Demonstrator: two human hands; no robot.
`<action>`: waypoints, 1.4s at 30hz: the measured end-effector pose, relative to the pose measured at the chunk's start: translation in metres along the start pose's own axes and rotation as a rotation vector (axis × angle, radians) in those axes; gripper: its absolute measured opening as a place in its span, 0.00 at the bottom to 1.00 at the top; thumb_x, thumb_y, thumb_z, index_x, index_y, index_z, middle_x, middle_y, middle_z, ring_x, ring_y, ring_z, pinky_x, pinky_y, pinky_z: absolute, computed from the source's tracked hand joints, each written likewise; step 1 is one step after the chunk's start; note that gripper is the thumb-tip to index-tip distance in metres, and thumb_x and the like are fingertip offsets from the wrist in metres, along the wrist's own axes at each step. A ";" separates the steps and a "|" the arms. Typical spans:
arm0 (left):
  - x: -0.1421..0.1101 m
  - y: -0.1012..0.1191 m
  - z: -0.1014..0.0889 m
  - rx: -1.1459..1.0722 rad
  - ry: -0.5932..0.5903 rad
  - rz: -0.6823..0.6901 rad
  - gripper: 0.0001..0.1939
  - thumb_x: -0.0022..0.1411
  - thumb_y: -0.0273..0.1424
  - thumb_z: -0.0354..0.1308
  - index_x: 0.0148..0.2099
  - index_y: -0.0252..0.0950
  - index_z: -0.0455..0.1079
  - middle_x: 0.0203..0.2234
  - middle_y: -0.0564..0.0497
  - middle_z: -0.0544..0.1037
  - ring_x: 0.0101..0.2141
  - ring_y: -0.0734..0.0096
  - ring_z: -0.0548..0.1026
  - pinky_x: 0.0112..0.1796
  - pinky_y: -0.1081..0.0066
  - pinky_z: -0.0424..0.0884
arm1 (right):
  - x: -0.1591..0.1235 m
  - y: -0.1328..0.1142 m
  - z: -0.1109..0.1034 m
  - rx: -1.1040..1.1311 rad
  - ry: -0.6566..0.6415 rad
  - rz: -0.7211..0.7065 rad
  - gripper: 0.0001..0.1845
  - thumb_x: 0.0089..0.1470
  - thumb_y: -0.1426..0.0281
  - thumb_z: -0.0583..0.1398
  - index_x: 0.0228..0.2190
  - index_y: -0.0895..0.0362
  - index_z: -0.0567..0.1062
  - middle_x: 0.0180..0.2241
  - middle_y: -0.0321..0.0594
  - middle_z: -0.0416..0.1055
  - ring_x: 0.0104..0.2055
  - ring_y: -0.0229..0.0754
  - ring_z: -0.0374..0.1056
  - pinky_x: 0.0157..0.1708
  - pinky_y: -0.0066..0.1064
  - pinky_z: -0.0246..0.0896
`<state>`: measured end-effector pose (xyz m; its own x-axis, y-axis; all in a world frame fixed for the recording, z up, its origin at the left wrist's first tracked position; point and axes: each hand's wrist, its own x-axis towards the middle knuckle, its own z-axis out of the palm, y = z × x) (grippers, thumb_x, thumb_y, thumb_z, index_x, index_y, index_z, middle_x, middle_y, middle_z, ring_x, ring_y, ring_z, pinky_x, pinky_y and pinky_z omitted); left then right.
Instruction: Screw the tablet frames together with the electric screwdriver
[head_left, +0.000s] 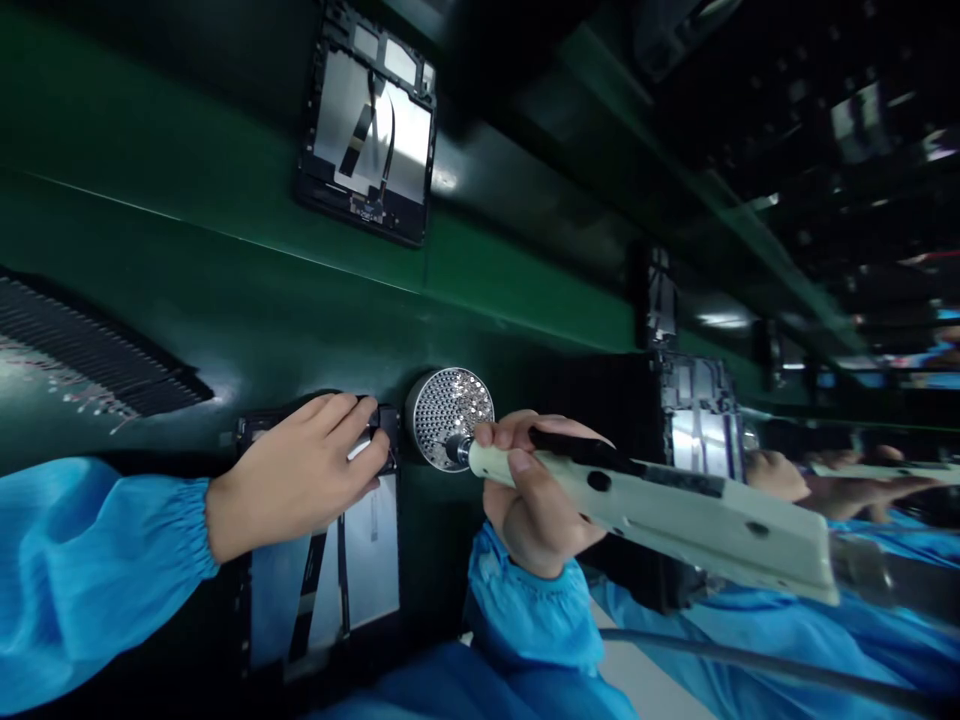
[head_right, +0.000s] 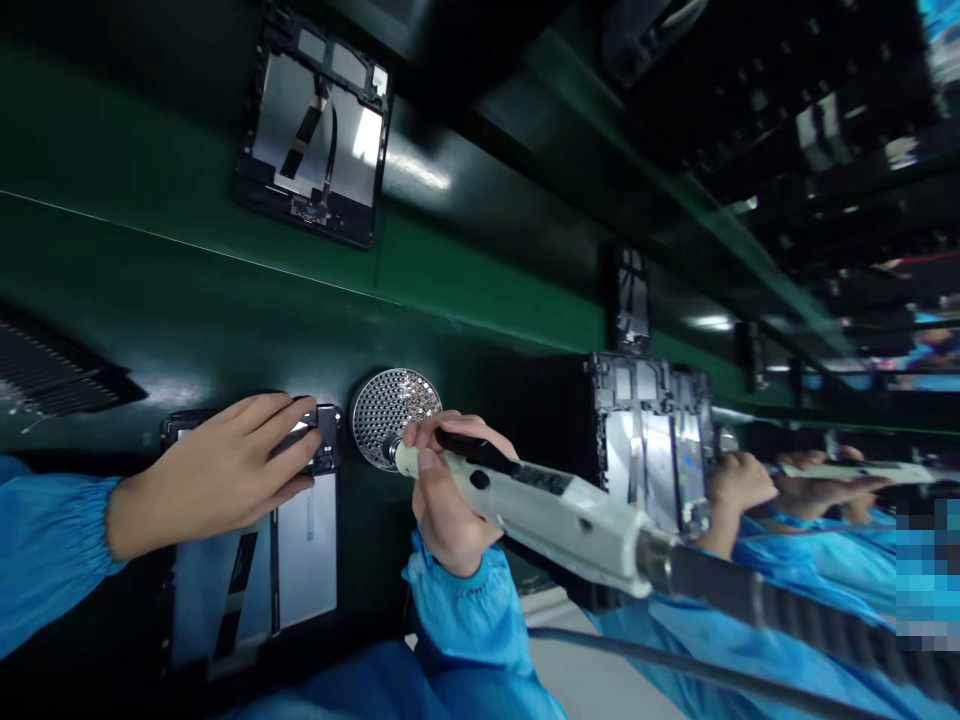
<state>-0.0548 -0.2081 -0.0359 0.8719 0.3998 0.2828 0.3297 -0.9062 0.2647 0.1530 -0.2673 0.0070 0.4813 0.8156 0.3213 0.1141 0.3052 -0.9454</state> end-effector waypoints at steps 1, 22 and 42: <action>0.000 0.000 0.000 0.002 -0.007 0.003 0.17 0.70 0.33 0.55 0.54 0.26 0.72 0.54 0.27 0.74 0.51 0.41 0.75 0.49 0.50 0.76 | 0.000 0.000 0.000 -0.002 -0.003 0.002 0.16 0.47 0.80 0.63 0.38 0.54 0.80 0.27 0.34 0.68 0.31 0.39 0.68 0.29 0.36 0.70; 0.000 -0.001 -0.005 0.034 0.060 0.048 0.19 0.71 0.34 0.54 0.51 0.24 0.77 0.51 0.28 0.77 0.50 0.44 0.77 0.49 0.52 0.78 | 0.007 -0.028 0.010 0.028 -0.115 -0.010 0.20 0.46 0.82 0.61 0.40 0.53 0.80 0.27 0.33 0.68 0.30 0.38 0.67 0.29 0.34 0.67; 0.002 0.005 0.000 0.058 0.123 0.028 0.20 0.72 0.34 0.53 0.49 0.21 0.78 0.50 0.27 0.78 0.48 0.46 0.78 0.48 0.55 0.76 | -0.004 -0.022 0.040 -0.102 -0.322 -0.015 0.22 0.48 0.85 0.59 0.43 0.53 0.77 0.29 0.34 0.69 0.31 0.41 0.69 0.30 0.42 0.72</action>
<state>-0.0514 -0.2114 -0.0336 0.8312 0.3845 0.4016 0.3289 -0.9224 0.2026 0.1142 -0.2577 0.0290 0.1813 0.9299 0.3201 0.2134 0.2805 -0.9358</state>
